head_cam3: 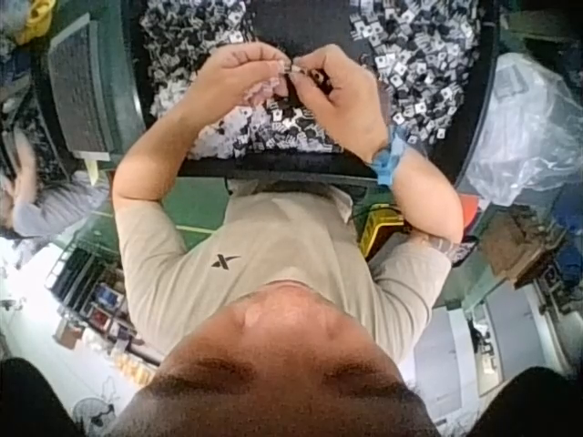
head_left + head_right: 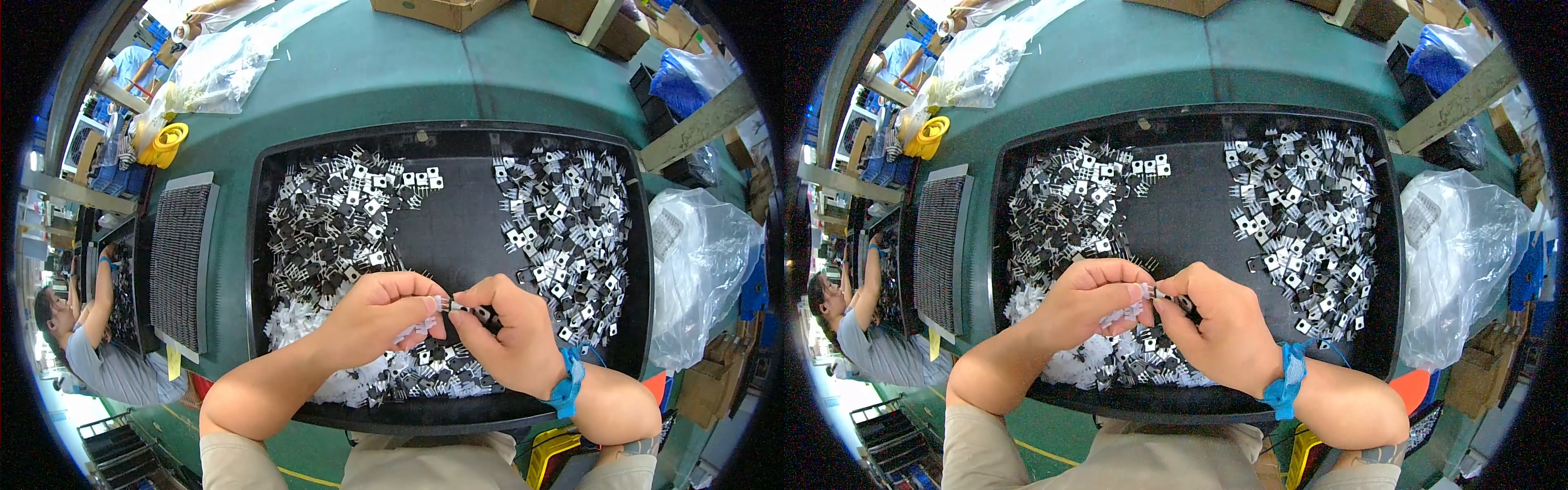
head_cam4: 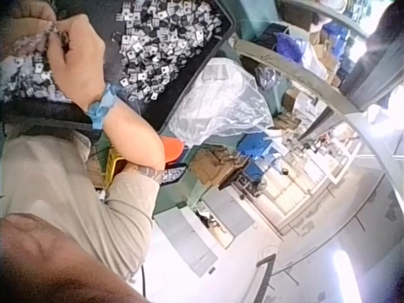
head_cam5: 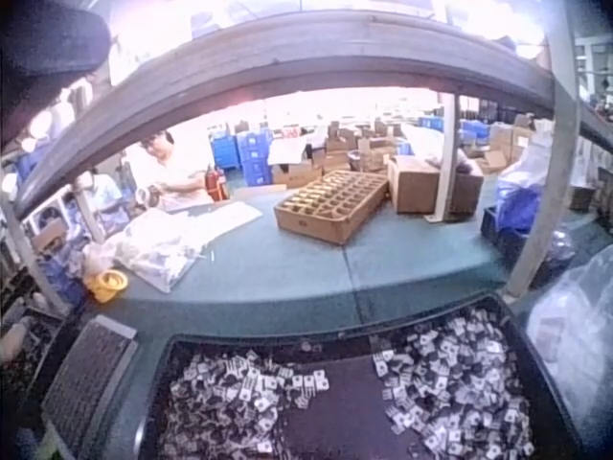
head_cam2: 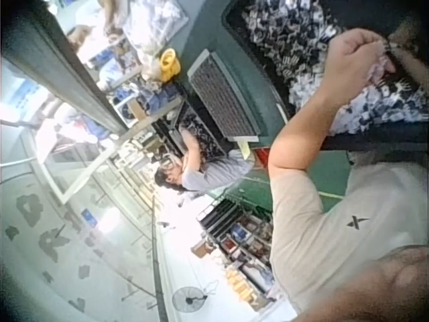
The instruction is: The person sorts and inspects small electronic components by hand, taking them from a large tray at an industrial workstation.
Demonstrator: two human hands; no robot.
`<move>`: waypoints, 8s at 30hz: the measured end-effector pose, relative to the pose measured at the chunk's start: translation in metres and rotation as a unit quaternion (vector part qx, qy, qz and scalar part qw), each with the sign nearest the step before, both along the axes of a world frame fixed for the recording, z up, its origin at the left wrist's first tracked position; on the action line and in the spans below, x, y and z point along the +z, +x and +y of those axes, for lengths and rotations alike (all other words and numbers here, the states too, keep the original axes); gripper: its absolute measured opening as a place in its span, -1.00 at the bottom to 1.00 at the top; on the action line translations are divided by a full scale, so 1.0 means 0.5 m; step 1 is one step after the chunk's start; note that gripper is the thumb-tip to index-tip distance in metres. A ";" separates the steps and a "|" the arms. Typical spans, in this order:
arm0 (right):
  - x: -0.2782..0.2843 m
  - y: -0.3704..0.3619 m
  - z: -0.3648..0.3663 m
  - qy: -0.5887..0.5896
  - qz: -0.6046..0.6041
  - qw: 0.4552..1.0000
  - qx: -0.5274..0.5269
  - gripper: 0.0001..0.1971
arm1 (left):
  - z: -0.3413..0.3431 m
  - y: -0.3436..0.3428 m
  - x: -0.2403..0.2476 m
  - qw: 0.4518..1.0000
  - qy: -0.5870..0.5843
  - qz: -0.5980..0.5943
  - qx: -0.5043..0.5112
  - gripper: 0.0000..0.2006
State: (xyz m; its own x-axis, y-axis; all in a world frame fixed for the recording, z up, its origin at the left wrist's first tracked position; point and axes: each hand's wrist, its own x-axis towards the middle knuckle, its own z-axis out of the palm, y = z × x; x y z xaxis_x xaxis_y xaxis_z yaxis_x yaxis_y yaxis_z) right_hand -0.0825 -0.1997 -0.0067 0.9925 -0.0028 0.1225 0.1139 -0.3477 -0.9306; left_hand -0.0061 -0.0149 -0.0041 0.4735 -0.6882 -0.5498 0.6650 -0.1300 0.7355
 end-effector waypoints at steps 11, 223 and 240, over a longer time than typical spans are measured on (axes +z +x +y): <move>0.007 0.002 -0.014 0.075 0.036 0.996 -0.024 -0.91 | 0.010 0.006 -0.011 0.994 -0.067 0.045 0.072 -0.89; 0.017 0.003 -0.015 0.056 0.076 0.995 0.031 -0.88 | 0.011 -0.001 -0.003 0.999 0.008 -0.048 -0.009 -0.89; -0.007 0.006 -0.017 0.065 0.095 0.990 0.078 -0.87 | -0.003 -0.004 0.002 0.992 0.070 -0.097 -0.044 -0.91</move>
State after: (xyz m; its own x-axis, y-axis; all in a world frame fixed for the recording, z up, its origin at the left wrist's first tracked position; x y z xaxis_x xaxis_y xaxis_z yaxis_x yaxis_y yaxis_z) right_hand -0.0796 -0.2080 -0.0100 0.9873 0.1480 -0.0576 -0.0247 -0.2153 -0.9762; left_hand -0.0082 -0.0163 -0.0030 0.5215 -0.6547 -0.5472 0.4936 -0.2917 0.8193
